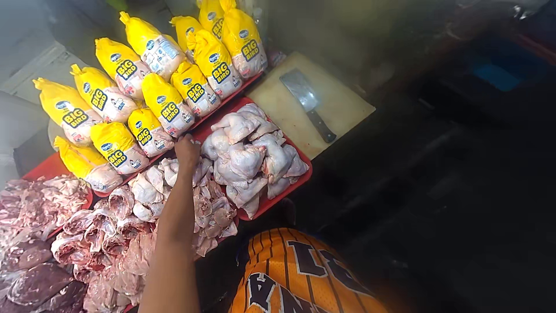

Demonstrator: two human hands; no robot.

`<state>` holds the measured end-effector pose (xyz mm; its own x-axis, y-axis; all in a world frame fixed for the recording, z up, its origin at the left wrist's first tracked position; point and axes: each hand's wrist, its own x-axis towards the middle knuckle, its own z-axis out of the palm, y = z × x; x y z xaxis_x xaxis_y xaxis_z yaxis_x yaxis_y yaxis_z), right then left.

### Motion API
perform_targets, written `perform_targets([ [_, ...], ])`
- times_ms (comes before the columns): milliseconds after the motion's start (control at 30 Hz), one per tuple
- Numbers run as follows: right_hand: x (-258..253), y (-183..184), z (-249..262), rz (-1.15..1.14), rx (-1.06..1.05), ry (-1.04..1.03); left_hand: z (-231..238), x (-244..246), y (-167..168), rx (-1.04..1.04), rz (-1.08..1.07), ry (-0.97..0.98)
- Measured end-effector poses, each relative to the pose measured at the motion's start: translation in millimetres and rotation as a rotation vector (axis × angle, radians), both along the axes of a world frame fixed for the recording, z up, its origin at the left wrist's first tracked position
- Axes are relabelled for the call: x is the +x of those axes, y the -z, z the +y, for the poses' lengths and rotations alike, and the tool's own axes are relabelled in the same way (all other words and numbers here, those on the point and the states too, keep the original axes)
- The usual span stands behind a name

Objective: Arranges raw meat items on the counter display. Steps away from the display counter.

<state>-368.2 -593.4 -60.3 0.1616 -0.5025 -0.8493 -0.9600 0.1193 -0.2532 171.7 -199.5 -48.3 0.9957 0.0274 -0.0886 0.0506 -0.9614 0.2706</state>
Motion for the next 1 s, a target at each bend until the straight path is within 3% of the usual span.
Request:
perform_targets([
  [67,-38,99,-46,-0.122,0.062,-0.037,6,-8,-7,-0.102,-0.171,-0.001],
  [133,-33,135,-73,-0.084,0.045,0.039,14,-17,-21,-0.177,-0.359,-0.013],
  [200,-11,126,-87,-0.084,0.02,0.036,27,-30,-36,-0.285,-0.586,-0.007],
  [267,17,109,-93,-0.097,0.005,0.011,43,-47,-46,-0.328,-0.673,0.023],
  [333,46,85,-85,-0.084,-0.009,0.016,51,-79,-49,-0.228,-0.486,0.091],
  [400,60,79,-84,-0.06,-0.004,0.03,53,-113,-23,-0.054,-0.246,0.19],
  [500,57,109,-98,-0.113,-0.014,0.038,53,-142,27,0.109,-0.326,0.31],
  [633,48,119,-85,-0.047,0.024,-0.064,43,-137,14,0.229,-0.176,0.281],
  [833,23,138,-81,0.009,0.054,-0.071,20,-98,-12,0.347,0.186,0.441],
  [1000,25,130,-87,-0.055,0.01,0.044,17,-119,11,0.409,-0.013,0.437],
])
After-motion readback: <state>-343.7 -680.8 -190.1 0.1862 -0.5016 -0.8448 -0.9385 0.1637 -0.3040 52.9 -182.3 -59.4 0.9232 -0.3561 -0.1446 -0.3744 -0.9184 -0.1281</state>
